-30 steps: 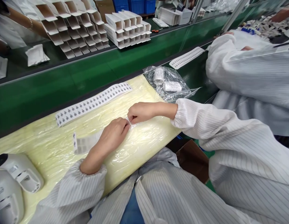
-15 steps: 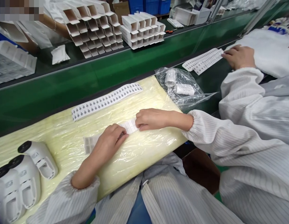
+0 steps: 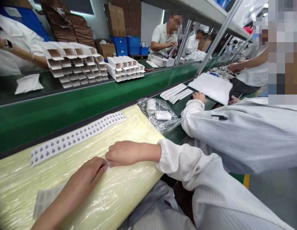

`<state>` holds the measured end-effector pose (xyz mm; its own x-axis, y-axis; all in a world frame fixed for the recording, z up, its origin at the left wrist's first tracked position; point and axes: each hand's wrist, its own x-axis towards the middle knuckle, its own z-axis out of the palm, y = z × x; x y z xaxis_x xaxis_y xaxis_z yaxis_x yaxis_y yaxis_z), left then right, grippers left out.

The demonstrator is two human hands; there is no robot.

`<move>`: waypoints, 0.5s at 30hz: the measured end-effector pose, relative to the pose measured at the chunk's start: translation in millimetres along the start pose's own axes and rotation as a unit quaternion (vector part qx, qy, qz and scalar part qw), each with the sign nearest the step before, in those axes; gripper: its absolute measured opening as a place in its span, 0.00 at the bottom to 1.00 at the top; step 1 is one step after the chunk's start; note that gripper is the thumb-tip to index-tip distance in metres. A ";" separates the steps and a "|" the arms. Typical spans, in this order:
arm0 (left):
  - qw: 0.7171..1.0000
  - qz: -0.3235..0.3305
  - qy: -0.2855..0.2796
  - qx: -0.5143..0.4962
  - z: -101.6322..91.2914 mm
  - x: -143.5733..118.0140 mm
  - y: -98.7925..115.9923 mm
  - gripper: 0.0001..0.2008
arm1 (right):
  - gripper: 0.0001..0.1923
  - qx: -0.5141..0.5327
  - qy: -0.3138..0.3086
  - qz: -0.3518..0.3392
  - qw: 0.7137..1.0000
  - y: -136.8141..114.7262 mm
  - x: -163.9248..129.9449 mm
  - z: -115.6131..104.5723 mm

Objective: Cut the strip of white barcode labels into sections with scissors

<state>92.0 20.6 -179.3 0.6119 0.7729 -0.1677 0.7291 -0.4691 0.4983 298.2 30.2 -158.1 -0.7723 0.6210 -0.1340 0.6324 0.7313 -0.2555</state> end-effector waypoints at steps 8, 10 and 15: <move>0.999 -0.008 0.049 0.018 5.9 -39.7 -53.2 0.20 | 0.09 0.008 0.014 0.001 1.000 3.0 11.5 12.6; 0.999 -0.025 0.037 0.014 6.4 -45.6 -66.4 0.20 | 0.08 0.010 0.009 0.005 1.000 2.0 10.7 9.4; 1.000 -0.024 0.011 -0.005 13.4 -43.4 -77.0 0.21 | 0.09 -0.005 -0.005 0.012 1.000 -13.8 10.5 2.4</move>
<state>13.5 17.4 -221.8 0.5693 0.8038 -0.1725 0.7540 -0.4269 0.4992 281.2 25.9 -158.3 -0.7576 0.6356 -0.1487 0.6510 0.7192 -0.2426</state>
